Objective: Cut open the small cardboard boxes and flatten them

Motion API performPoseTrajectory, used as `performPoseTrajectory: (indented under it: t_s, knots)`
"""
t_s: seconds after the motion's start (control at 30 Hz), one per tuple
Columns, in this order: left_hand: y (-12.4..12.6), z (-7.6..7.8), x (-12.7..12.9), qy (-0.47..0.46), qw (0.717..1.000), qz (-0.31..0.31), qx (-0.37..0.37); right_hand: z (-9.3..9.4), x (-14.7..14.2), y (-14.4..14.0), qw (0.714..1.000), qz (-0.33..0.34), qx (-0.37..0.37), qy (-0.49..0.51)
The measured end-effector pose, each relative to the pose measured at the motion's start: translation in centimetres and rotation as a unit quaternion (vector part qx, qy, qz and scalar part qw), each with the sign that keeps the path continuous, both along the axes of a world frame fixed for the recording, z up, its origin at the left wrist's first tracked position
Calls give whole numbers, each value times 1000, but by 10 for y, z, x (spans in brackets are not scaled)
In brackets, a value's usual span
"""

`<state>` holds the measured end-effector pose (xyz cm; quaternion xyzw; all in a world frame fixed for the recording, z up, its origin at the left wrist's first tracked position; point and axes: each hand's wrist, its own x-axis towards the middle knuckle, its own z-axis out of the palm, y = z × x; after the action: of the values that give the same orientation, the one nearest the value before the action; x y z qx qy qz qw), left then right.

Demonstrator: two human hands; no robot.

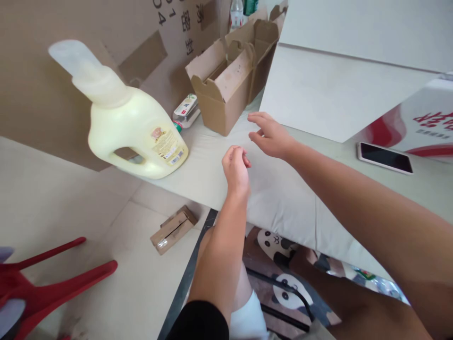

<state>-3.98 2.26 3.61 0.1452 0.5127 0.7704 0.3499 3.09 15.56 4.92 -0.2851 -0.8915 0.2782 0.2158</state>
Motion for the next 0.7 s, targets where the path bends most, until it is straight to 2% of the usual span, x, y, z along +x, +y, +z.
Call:
performPoseTrajectory:
  t_s: [0.1, 0.17, 0.27, 0.33, 0.53, 0.7]
  knots:
    - [3, -1, 9, -11, 1000, 0, 1, 10, 12, 0, 1000, -13, 11, -20]
    - [6, -1, 14, -7, 1000, -9, -12, 22, 8, -3, 999, -13, 16, -31]
    - [10, 0, 18, -3, 1000, -17, -19, 39, -16, -7, 999, 7, 24, -44]
    - [11, 1, 16, -5, 1000, -15, -19, 44, -38, -6, 998, 20, 26, -57]
    - [3, 1, -1, -4, 1000, -8, -24, 26, -96, 8, 995, 64, 32, -69]
    - [-5, 0, -16, -3, 1000, -1, -27, 25, -104, -2, 995, 49, 68, -60]
